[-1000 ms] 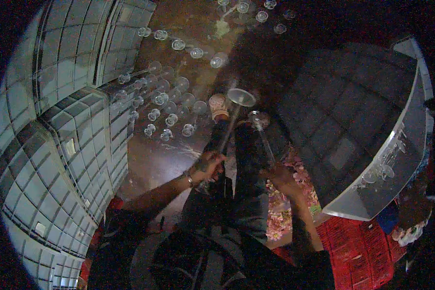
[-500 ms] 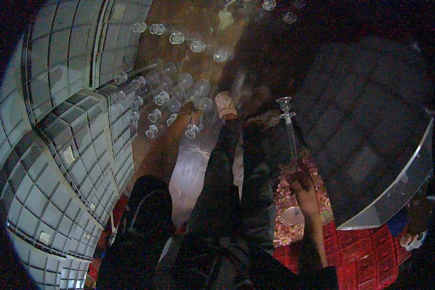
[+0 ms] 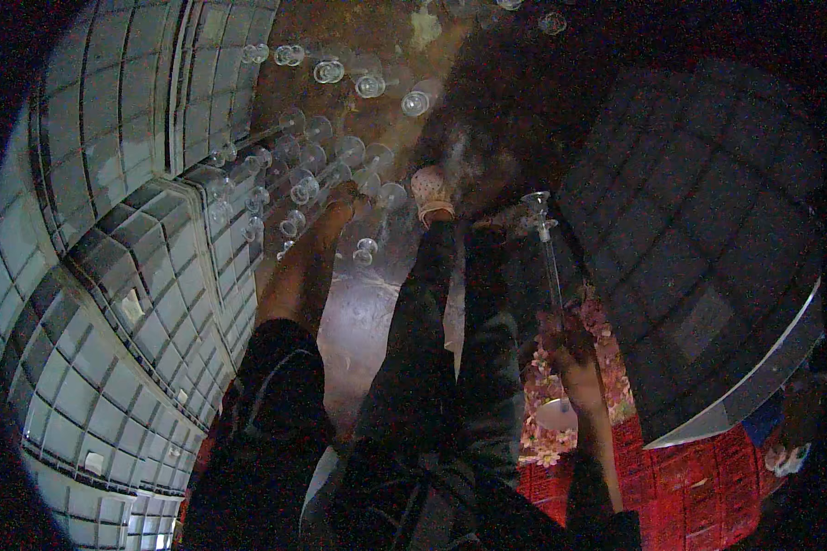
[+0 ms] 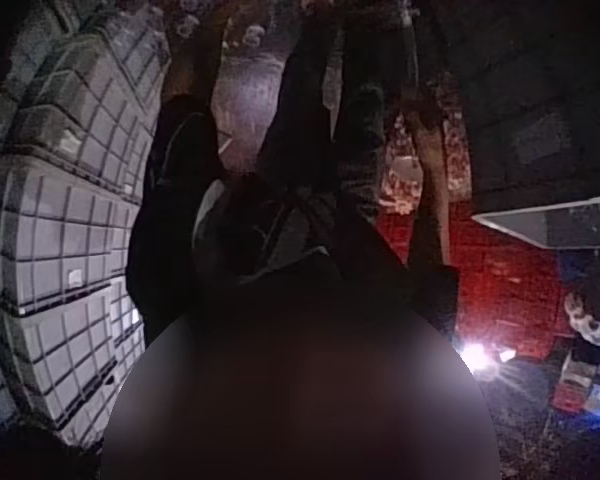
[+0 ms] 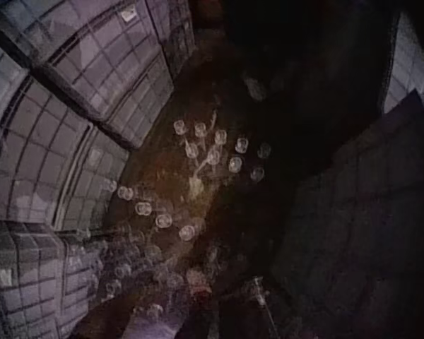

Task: The person assembles clear plastic flower holders by inserting stems into circular bases. They repeatedly pick up stems and bases from a bin and the floor, connect them, and place the assembled units on the floor.

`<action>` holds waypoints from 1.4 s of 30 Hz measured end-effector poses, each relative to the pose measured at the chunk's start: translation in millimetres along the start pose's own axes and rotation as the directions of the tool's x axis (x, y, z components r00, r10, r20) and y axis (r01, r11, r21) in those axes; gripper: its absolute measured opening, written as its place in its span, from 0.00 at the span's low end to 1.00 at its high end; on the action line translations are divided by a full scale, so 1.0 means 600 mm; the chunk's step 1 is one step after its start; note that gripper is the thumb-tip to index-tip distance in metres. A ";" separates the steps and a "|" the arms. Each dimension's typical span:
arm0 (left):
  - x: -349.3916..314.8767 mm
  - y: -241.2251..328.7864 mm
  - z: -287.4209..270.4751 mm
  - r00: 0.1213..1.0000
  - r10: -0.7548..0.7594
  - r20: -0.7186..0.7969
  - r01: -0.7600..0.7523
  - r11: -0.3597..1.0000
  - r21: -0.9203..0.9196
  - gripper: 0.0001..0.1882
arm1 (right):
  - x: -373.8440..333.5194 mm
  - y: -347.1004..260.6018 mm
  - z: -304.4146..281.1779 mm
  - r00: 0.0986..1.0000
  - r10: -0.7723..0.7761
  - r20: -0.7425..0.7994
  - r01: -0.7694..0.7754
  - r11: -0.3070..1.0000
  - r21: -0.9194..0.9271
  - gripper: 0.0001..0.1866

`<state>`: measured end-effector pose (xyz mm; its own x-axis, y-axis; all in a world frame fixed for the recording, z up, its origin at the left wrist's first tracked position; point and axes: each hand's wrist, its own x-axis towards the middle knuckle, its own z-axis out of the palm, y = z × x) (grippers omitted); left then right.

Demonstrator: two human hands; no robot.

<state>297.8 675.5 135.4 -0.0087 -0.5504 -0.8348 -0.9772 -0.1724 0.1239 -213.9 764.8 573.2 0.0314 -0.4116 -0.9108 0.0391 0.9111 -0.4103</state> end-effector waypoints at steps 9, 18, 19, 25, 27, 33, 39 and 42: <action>-0.129 0.111 -0.171 0.981 -0.164 -0.101 0.152 0.981 -0.118 0.35 | 0.004 0.021 -0.003 0.993 0.024 -0.114 -0.039 0.991 -0.130 0.27; -0.360 0.398 -0.326 0.936 0.283 -0.211 -0.328 0.475 -0.817 0.28 | 0.041 -0.048 0.041 0.995 -0.061 0.082 0.066 0.996 -0.062 0.24; -0.397 0.431 -0.338 0.945 0.314 -0.093 -0.203 0.338 -0.919 0.27 | 0.041 -0.052 0.045 0.992 -0.097 0.081 0.103 0.992 -0.077 0.24; -0.494 0.492 -0.363 0.933 0.332 -0.140 -0.194 0.134 -0.972 0.20 | 0.030 -0.073 0.049 0.953 -0.279 0.118 0.300 0.926 -0.231 0.24; -0.502 0.492 -0.386 0.948 0.266 -0.173 -0.218 0.151 -0.964 0.17 | 0.032 -0.087 0.049 0.959 -0.260 0.111 0.283 0.878 -0.386 0.25; -0.453 0.409 -0.397 0.953 0.117 -0.278 -0.301 0.289 -0.909 0.19 | -0.016 -0.195 0.047 0.712 -0.696 -0.094 0.499 0.595 -0.630 0.23; -0.407 0.327 -0.420 0.974 -0.054 -0.222 -0.173 0.460 -0.871 0.25 | -0.088 -0.252 -0.053 0.278 -0.933 -0.229 0.286 0.308 -0.907 0.20; -0.422 0.347 -0.457 0.974 -0.086 -0.207 -0.123 0.569 -0.813 0.25 | -0.107 -0.253 -0.058 0.253 -0.960 -0.119 0.259 0.186 -0.948 0.21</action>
<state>154.6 554.9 520.0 0.1197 -0.6909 -0.7130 -0.3823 -0.6948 0.6091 -256.5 653.9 692.2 -0.1488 -0.9762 0.1579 -0.9312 0.0846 -0.3545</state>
